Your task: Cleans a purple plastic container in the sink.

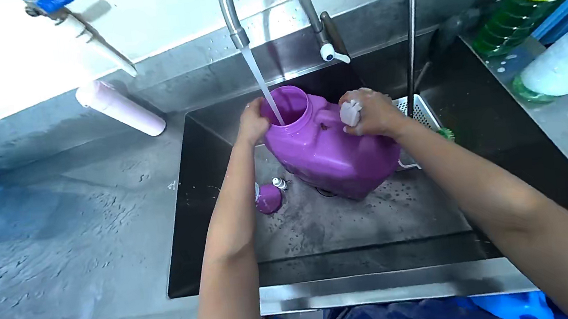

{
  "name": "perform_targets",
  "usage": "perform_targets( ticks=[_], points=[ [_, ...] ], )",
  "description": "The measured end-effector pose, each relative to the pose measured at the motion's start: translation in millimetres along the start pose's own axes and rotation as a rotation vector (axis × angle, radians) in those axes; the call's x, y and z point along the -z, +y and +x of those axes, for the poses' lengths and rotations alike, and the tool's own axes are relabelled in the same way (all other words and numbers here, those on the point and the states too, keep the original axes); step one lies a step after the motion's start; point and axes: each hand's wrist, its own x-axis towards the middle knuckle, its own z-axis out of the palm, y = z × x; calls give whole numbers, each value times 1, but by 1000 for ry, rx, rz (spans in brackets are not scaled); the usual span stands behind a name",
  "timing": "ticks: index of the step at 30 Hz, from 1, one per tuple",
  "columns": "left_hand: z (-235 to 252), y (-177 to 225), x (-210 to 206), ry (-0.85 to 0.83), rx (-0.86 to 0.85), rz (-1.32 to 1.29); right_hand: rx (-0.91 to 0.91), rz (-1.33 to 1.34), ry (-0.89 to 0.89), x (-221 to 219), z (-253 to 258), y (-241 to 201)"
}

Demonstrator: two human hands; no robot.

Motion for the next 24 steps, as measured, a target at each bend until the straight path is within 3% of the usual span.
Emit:
perform_targets(
  ticks=[4, 7, 11, 14, 17, 20, 22, 24],
  points=[
    [-17, 60, -48, -279, -308, 478, -74, 233, 111, -6, -14, -21],
    [-46, 97, -108, -380, -365, 666, -201, 223, 137, 14, 15, -6],
    [-56, 53, -120, -67, -549, 496, -339, 173, 213, 20, 78, -5],
    [-72, 20, -97, 61, -586, 357, -499, 565, 160, -7, 114, -16],
    [-79, -10, -68, 304, -586, 206, -489, 832, 32, -11, 111, -7],
    [-98, -17, -38, 524, -394, 29, -478, 896, 129, 37, 63, 20],
    [-112, -32, -22, 683, -254, -171, -405, 857, 258, 78, -5, 51],
    [-126, -54, -10, 821, -210, -469, -305, 827, 242, 122, -96, 82]
  ],
)
